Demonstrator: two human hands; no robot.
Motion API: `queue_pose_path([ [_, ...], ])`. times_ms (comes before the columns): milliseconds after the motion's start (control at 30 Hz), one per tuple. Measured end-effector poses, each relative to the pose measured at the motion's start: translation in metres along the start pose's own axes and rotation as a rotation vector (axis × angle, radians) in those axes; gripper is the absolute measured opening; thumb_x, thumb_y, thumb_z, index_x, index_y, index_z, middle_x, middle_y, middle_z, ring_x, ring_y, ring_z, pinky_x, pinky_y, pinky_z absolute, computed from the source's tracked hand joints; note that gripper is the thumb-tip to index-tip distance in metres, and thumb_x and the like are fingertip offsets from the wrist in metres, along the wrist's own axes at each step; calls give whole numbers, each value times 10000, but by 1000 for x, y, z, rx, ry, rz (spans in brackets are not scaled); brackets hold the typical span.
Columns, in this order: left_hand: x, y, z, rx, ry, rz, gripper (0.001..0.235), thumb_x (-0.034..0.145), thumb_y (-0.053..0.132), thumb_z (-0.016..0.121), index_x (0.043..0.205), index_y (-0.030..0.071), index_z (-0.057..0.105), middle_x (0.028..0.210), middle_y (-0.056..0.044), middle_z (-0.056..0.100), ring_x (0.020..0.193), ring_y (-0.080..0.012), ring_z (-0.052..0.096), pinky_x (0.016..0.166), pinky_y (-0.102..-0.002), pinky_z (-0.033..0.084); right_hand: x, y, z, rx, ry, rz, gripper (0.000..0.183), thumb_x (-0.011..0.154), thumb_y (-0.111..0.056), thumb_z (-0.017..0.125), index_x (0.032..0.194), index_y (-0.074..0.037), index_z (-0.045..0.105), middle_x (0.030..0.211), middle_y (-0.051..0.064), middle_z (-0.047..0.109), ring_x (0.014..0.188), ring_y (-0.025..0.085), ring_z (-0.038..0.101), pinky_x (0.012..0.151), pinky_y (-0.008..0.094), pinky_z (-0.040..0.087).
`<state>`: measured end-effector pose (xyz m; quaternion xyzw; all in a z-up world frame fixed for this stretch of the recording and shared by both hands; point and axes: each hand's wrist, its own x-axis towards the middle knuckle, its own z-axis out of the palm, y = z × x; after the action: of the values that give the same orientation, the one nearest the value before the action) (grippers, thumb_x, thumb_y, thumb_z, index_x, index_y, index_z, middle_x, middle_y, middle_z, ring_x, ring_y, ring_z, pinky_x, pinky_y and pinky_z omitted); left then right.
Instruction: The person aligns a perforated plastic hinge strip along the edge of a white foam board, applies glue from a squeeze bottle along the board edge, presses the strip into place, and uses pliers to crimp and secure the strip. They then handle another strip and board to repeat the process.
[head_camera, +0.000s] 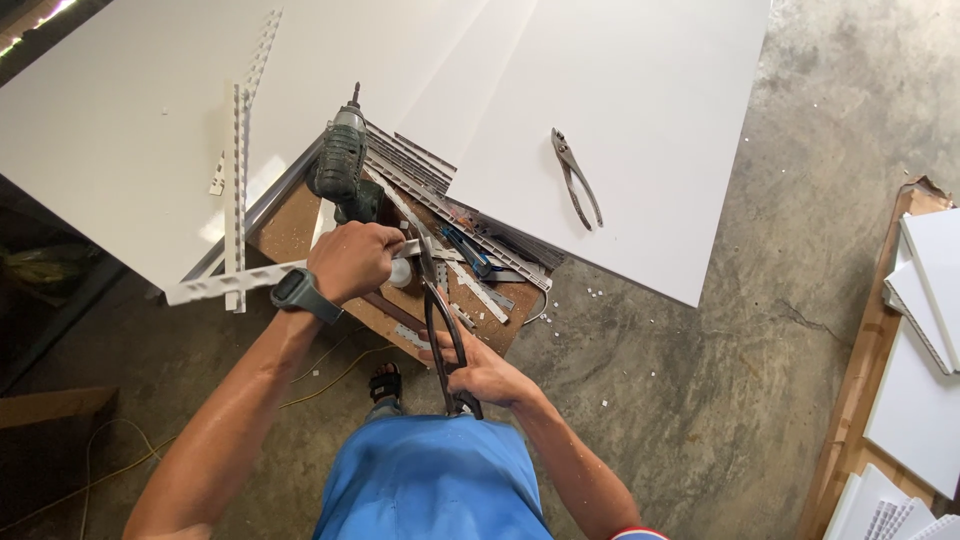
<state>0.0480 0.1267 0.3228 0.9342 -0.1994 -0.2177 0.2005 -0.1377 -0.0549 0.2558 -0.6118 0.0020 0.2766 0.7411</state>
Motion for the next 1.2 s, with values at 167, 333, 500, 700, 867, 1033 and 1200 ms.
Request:
queue_pose_path([
  [167, 0, -6, 1, 93, -41, 49, 300, 873, 129, 540, 1020, 178, 797, 770, -92, 758, 649, -292, 689, 631, -425, 532, -1, -16, 10, -161, 45, 13, 1190, 735, 92, 590, 1660, -278, -60, 1438, 219, 504, 1168, 316, 615, 884, 371, 569],
  [333, -5, -3, -7, -3, 61, 71, 278, 893, 166, 549, 1024, 185, 793, 769, -99, 737, 623, -321, 672, 602, -448, 518, 9, 15, 3, -225, 113, -51, 1082, 757, 65, 541, 1656, -218, 10, 1265, 113, 562, 935, 224, 646, 805, 380, 587],
  [500, -6, -4, -8, 22, 14, 38, 272, 904, 148, 545, 1026, 156, 788, 735, -144, 732, 613, -342, 668, 607, -464, 510, 11, 11, -1, -367, 123, -67, 651, 799, 77, 585, 1430, -14, 453, 1144, 145, 621, 1006, 204, 695, 851, 360, 579],
  [700, -4, -8, -5, 8, 73, 85, 303, 857, 116, 564, 1056, 153, 788, 720, -155, 715, 581, -332, 640, 569, -455, 489, 14, -9, 12, -345, 185, 16, 947, 716, 77, 537, 1601, -116, 264, 1059, 74, 574, 856, 171, 594, 767, 334, 539],
  [867, -2, -11, -2, 15, 10, 7, 304, 882, 101, 533, 1053, 148, 780, 666, -132, 724, 551, -314, 646, 558, -433, 487, 16, -10, 15, -295, 197, 51, 1049, 678, 89, 514, 1633, -160, 157, 1069, 41, 530, 815, 146, 569, 738, 325, 535],
  [1033, -8, -4, -14, 22, 68, 40, 280, 903, 121, 527, 1015, 147, 782, 651, -102, 707, 527, -298, 624, 535, -455, 458, 19, 11, 5, -262, 181, 3, 1014, 686, 85, 508, 1628, -139, 209, 1050, 32, 521, 808, 136, 549, 734, 314, 518],
  [1200, -2, -12, -7, 35, 86, 82, 271, 907, 139, 529, 1024, 156, 772, 679, -109, 710, 537, -293, 637, 540, -443, 473, 21, 18, 0, -328, 170, 34, 839, 757, 62, 530, 1574, -72, 397, 973, 47, 507, 814, 135, 533, 739, 313, 498],
])
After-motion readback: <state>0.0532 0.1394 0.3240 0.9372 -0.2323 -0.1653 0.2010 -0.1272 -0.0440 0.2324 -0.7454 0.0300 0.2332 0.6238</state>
